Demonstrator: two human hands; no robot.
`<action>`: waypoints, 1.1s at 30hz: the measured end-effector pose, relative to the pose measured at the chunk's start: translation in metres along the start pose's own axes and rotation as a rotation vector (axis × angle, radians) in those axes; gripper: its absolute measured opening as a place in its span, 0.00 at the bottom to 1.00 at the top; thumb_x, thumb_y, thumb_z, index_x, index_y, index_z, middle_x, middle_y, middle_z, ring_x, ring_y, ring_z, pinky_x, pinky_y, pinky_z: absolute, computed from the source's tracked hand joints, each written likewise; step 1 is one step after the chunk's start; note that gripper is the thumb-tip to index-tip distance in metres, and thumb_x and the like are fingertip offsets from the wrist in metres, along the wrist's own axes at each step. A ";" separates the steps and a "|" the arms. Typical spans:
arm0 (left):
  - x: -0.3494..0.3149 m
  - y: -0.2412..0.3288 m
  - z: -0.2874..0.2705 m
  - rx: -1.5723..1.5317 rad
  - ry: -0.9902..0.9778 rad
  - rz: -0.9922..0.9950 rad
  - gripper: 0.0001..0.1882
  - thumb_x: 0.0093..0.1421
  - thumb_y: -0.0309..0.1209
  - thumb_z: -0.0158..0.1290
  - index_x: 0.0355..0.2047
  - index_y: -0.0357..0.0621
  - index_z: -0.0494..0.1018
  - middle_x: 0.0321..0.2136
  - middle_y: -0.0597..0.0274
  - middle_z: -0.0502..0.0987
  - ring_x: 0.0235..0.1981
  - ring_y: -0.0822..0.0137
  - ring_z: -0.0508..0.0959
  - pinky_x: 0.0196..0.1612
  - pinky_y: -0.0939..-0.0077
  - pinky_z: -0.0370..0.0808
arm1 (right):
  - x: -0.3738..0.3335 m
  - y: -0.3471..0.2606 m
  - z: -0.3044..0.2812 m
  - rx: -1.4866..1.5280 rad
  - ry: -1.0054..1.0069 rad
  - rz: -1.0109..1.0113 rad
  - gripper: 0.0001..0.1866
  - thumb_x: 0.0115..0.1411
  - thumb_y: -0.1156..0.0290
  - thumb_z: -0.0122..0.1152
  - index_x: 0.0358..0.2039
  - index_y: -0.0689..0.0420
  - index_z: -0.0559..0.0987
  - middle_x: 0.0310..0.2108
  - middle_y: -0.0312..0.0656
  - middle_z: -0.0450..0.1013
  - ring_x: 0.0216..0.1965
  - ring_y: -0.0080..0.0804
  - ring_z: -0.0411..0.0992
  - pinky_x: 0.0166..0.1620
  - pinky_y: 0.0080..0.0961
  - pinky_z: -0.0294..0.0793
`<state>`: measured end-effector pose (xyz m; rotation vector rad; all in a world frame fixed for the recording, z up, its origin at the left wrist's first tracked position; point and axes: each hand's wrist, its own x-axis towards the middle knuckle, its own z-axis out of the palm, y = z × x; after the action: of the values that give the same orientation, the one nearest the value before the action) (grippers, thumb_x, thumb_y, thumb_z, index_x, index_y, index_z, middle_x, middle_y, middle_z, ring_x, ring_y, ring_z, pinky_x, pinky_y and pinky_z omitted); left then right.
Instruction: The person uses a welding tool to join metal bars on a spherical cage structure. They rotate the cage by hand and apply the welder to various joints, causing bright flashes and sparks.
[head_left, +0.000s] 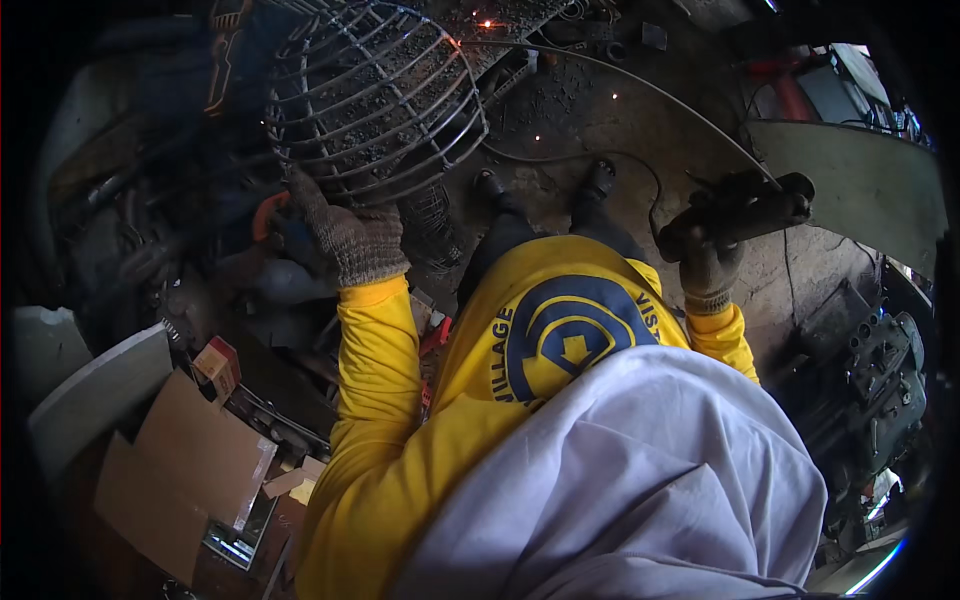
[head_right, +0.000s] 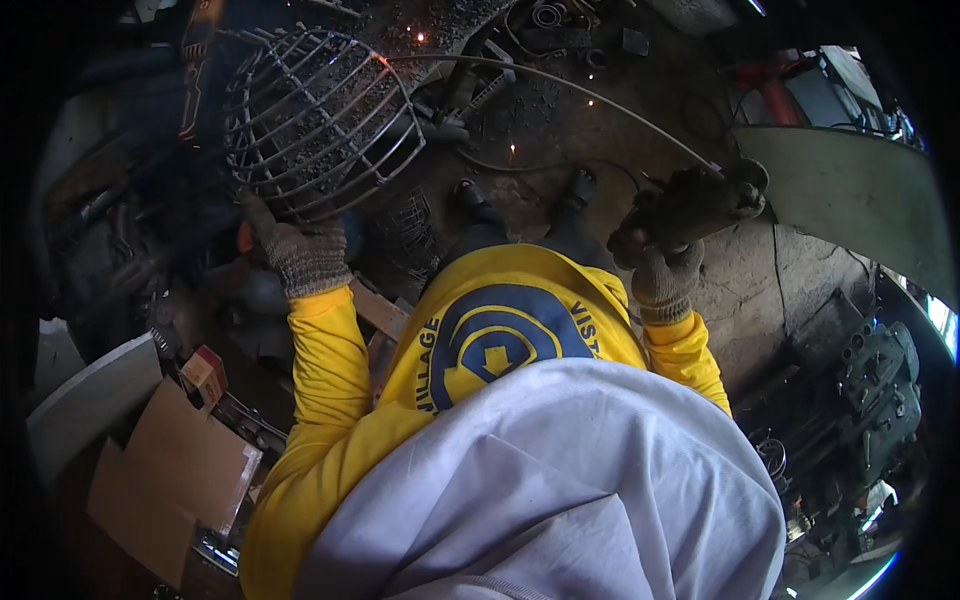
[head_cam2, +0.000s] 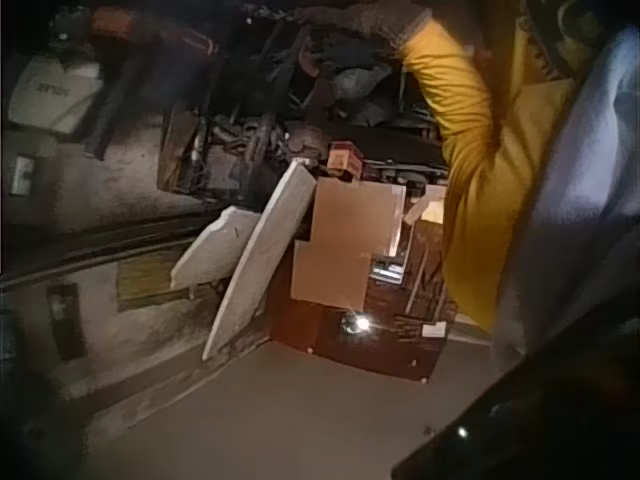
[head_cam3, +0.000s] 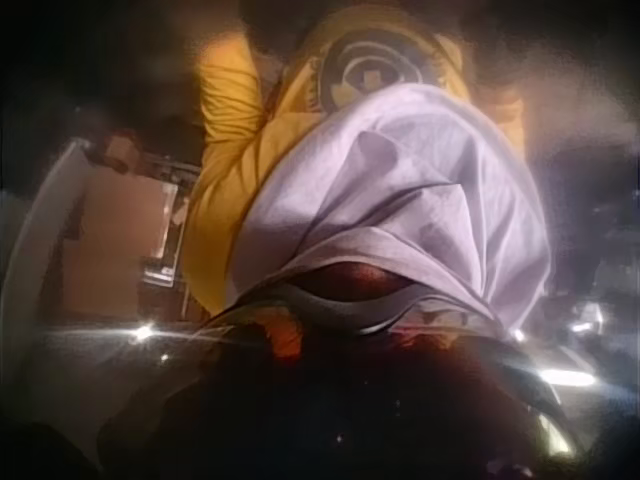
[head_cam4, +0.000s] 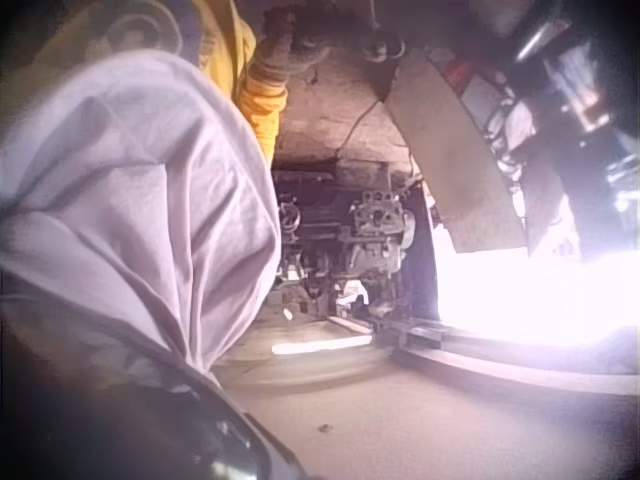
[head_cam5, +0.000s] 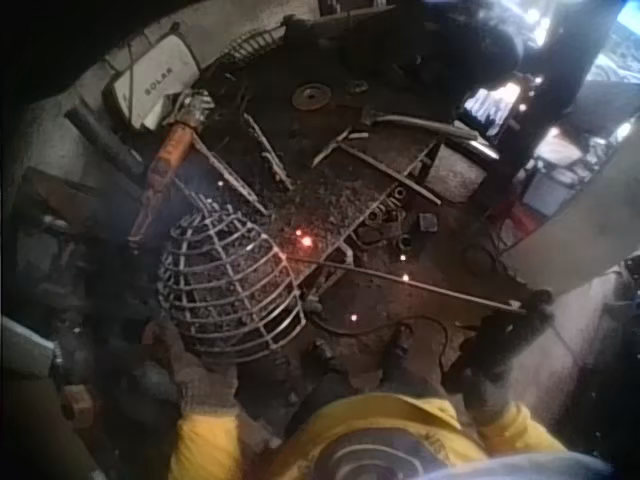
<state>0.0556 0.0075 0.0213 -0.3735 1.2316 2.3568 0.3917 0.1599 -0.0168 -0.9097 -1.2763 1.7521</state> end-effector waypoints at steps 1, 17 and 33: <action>0.000 0.000 -0.001 -0.014 0.001 -0.010 0.21 0.64 0.50 0.52 0.49 0.51 0.73 0.46 0.62 0.79 0.42 0.60 0.81 0.45 0.57 0.82 | -0.001 0.001 -0.001 0.003 0.000 0.028 0.19 0.59 0.71 0.61 0.50 0.64 0.71 0.28 0.39 0.72 0.22 0.24 0.69 0.25 0.20 0.67; -0.003 -0.004 -0.002 -0.026 -0.013 -0.011 0.19 0.64 0.48 0.53 0.47 0.50 0.76 0.46 0.63 0.80 0.43 0.62 0.81 0.46 0.58 0.82 | -0.005 0.000 -0.011 0.012 0.041 0.130 0.21 0.57 0.72 0.64 0.49 0.64 0.71 0.29 0.41 0.73 0.22 0.25 0.69 0.25 0.20 0.66; 0.005 -0.003 -0.011 -0.097 -0.123 -0.075 0.22 0.66 0.48 0.50 0.53 0.50 0.72 0.50 0.61 0.77 0.50 0.58 0.78 0.50 0.54 0.80 | -0.005 0.003 -0.013 -0.099 0.014 0.021 0.25 0.53 0.74 0.69 0.50 0.60 0.70 0.30 0.36 0.69 0.24 0.24 0.68 0.30 0.27 0.70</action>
<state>0.0533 0.0016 0.0108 -0.2953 1.0325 2.3428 0.4046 0.1607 -0.0224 -0.9925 -1.3596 1.7081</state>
